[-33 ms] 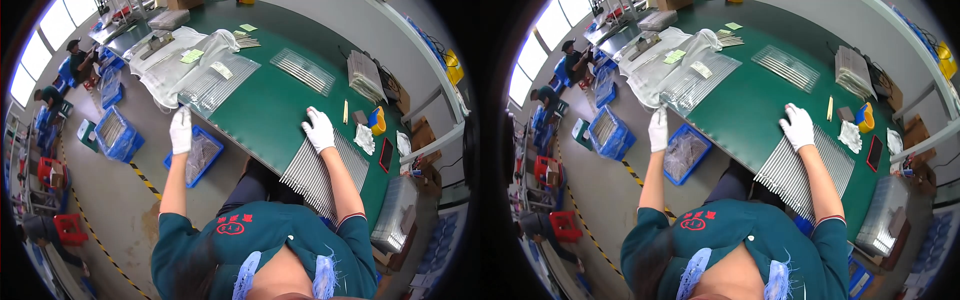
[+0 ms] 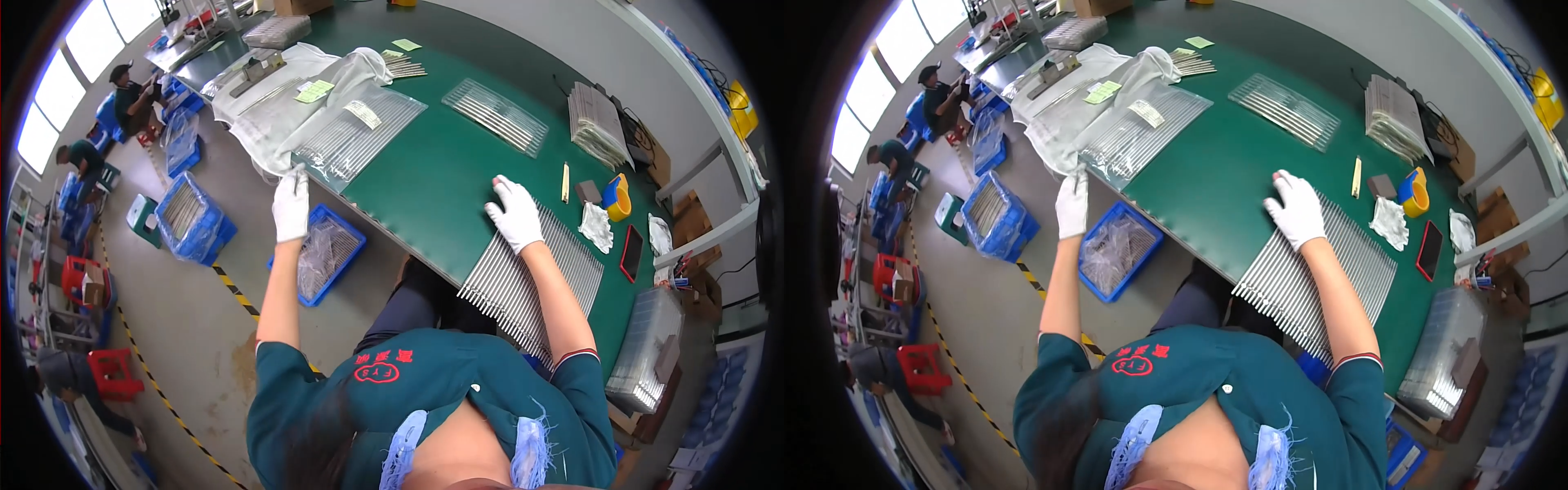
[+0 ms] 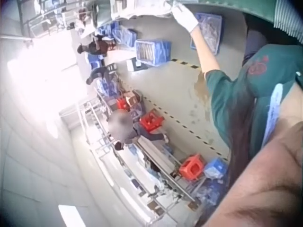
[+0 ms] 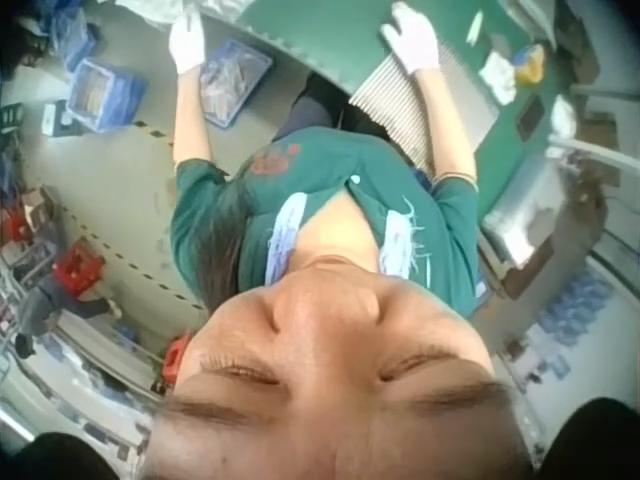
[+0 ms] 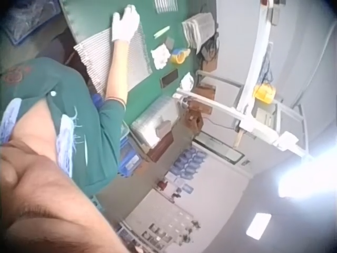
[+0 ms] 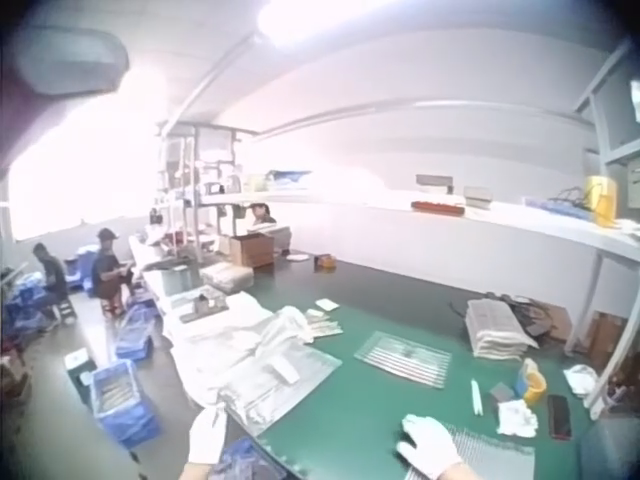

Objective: Sorting and aligning thin metal rods on a manufacturing workbench.

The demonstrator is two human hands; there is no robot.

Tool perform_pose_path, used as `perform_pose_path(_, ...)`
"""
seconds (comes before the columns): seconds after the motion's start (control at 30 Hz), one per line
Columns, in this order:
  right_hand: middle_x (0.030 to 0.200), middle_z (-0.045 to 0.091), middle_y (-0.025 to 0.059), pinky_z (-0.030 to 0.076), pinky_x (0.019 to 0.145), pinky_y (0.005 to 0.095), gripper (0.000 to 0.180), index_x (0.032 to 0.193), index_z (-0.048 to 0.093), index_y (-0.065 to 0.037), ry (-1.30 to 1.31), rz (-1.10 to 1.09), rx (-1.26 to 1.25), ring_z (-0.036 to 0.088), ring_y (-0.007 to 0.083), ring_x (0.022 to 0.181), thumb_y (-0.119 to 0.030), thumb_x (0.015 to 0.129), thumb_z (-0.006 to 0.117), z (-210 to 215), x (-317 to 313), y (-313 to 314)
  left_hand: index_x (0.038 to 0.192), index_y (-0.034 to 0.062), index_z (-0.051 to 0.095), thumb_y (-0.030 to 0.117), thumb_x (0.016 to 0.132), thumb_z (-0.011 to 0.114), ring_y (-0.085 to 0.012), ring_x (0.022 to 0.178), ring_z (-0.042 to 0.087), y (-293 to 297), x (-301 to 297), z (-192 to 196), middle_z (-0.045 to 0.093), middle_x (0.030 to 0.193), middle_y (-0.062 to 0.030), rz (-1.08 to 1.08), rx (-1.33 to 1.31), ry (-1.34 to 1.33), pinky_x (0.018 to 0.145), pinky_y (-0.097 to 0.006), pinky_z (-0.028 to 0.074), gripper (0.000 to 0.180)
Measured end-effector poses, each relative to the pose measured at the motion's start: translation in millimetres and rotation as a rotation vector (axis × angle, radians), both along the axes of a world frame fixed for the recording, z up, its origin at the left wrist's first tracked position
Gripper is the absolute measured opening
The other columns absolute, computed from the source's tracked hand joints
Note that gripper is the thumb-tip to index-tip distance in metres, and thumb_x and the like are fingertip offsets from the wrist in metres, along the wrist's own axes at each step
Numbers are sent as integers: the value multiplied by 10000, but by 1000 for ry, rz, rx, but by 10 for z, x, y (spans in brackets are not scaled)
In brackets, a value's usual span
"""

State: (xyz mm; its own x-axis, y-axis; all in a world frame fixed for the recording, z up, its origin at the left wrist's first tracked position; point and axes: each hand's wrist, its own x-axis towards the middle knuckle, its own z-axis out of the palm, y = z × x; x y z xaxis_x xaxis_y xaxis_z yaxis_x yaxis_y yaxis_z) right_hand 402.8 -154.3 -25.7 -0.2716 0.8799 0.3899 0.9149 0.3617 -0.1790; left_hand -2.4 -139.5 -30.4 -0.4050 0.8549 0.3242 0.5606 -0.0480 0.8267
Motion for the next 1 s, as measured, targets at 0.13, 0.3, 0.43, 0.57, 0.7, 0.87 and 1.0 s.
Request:
perform_pose_path(0.13, 1322, 459, 168, 273, 1068, 413, 553, 1250, 494, -19, -138, 250, -66, 386, 310, 1254, -376, 831, 548, 128, -572, -122, 976, 41, 648, 193, 868, 534, -314, 946, 595, 659, -356, -281, 644, 1003, -138, -171, 280, 741, 851, -399, 468, 218)
perform_pose_path(0.3, 1350, 415, 169, 247, 1083, 438, 527, 1275, 471, -53, -265, 247, -149, 358, 329, 1269, -405, 883, 485, -8, -617, -182, 1041, 18, 642, 440, 805, 556, -338, 1013, 589, 1116, -44, -9, 631, 1042, -214, -175, -223, 844, 865, -403, 473, 491)
perform_pose_path(0.43, 1344, 420, 169, 251, 1079, 440, 524, 1274, 473, -58, -269, 246, -136, 363, 329, 1262, -410, 886, 480, 3, -627, -207, 1047, 9, 666, 613, 645, 605, -333, 1022, 611, 1231, 11, 342, 633, 1069, -237, -203, -618, 815, 891, -388, 475, 728)
perform_pose_path(0.57, 1330, 435, 157, 250, 1076, 441, 517, 1262, 481, -71, -268, 245, -111, 370, 317, 1253, -429, 889, 475, -9, -611, -220, 988, -21, 670, 467, 638, 603, -332, 955, 634, 1207, 86, 471, 651, 993, -235, -355, -620, 871, 840, -384, 493, 605)
perform_pose_path(0.7, 1325, 440, 149, 254, 1073, 439, 521, 1262, 485, -72, -262, 234, -95, 377, 309, 1247, -433, 887, 477, -42, -629, -226, 977, -17, 676, 408, 629, 602, -340, 937, 636, 1193, 158, 527, 649, 986, -238, -409, -662, 868, 832, -388, 495, 553)
perform_pose_path(0.87, 1329, 445, 134, 258, 1070, 423, 527, 1258, 500, -75, -250, 232, -67, 376, 295, 1250, -446, 885, 473, -43, -671, -178, 917, -17, 691, 268, 638, 602, -338, 917, 643, 1365, 31, 363, 652, 946, -246, -356, -545, 878, 811, -377, 506, 409)
perform_pose_path(1.0, 1356, 434, 141, 252, 1069, 428, 560, 1292, 487, -79, -227, 200, -38, 373, 293, 1260, -474, 899, 434, -129, -603, -180, 949, -7, 690, 291, 623, 645, -302, 900, 655, 1516, 130, 378, 661, 980, -212, -415, -636, 956, 801, -365, 510, 445)
